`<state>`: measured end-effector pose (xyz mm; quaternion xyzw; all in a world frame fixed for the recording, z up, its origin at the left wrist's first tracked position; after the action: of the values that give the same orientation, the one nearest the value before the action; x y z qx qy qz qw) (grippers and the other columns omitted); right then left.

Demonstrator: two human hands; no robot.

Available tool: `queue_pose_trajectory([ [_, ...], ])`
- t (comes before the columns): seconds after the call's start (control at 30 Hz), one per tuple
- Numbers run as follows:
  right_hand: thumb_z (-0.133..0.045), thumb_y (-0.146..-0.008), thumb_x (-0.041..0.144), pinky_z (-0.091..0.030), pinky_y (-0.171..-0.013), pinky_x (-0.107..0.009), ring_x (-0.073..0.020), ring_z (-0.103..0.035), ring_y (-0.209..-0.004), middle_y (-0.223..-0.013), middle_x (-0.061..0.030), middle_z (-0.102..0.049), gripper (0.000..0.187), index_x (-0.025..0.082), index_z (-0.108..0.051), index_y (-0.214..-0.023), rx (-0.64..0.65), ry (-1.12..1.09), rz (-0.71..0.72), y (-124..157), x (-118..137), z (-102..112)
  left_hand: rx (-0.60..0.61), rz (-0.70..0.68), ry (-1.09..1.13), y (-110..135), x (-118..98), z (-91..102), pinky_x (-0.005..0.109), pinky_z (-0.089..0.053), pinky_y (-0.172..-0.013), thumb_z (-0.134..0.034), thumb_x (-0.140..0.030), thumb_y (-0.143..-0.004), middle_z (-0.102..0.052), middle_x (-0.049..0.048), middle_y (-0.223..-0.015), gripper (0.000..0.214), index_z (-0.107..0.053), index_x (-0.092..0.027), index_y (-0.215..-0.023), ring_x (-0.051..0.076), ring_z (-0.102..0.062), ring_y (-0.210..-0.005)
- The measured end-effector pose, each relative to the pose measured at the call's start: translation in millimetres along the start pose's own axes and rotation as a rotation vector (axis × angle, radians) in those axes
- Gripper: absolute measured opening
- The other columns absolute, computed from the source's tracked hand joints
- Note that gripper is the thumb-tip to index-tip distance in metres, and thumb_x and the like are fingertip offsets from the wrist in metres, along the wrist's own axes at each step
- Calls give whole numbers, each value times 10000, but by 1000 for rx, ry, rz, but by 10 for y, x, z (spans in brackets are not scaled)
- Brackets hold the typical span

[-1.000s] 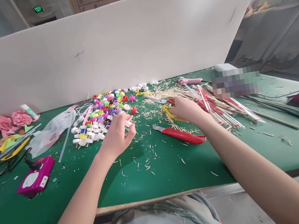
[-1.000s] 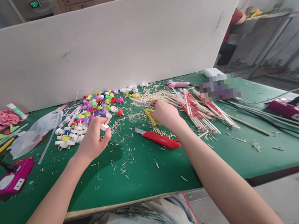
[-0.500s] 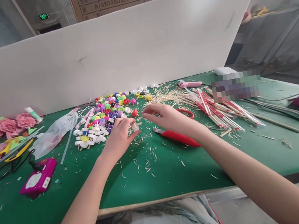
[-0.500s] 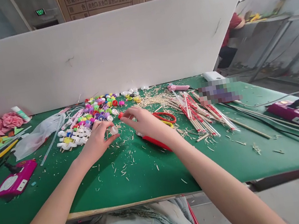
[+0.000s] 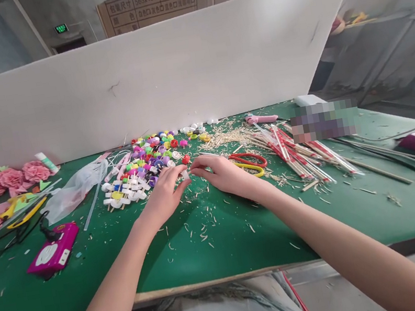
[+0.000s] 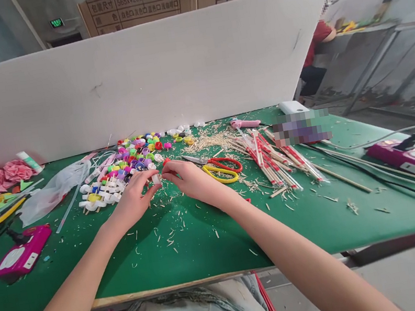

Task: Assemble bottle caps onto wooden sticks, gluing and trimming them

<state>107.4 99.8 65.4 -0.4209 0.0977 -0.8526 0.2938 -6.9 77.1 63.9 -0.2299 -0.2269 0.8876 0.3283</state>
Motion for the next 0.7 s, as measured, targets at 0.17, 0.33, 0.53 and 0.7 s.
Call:
queue_pose_trajectory([
  [0.17, -452, -917, 325, -443, -752, -307, -167, -571, -831, -883, -25, -628, 163, 216, -560, -860, 40, -5, 26, -8, -57, -75, 4, -73, -28, 13, -43, -32, 380, -505, -916, -381, -356, -981, -626, 83, -1133, 295, -494, -225, -1219, 202, -572, -1107],
  [0.33, -423, -938, 348, -446, -812, -294, -163, -574, -911, -963, -36, -633, 199, 218, -570, -907, 23, 46, 34, -16, 10, -10, -64, -121, -130, -6, -132, 45, 382, -488, -938, -397, -314, -975, -623, 96, -1131, 303, -503, -201, -1235, 213, -561, -1101],
  [0.53, -348, -949, 387, -436, -828, -324, -218, -584, -1012, -1075, -96, -653, 318, 206, -608, -918, -79, 609, -367, 162, -378, 740, -83, -160, -261, -21, -193, 95, 385, -504, -866, -403, -339, -965, -659, 79, -986, 329, -552, -178, -1210, 228, -570, -1003],
  [0.7, -355, -915, 332, -430, -660, -351, -259, -621, -799, -862, -156, -670, 344, 169, -623, -776, -135, 808, -685, 295, -1047, 1554, -68, -212, -279, -19, -363, 88, 404, -510, -883, -454, -311, -951, -670, 73, -980, 330, -498, -160, -1240, 224, -596, -980],
])
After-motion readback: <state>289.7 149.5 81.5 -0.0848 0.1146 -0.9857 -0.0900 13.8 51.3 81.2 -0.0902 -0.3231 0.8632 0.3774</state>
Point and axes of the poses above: each hand's wrist, its own y-axis away from the middle knuckle, its own z-axis out of the back of the hand, x = y × z, the point moved 9 cm from there along -y, towards the middle knuckle
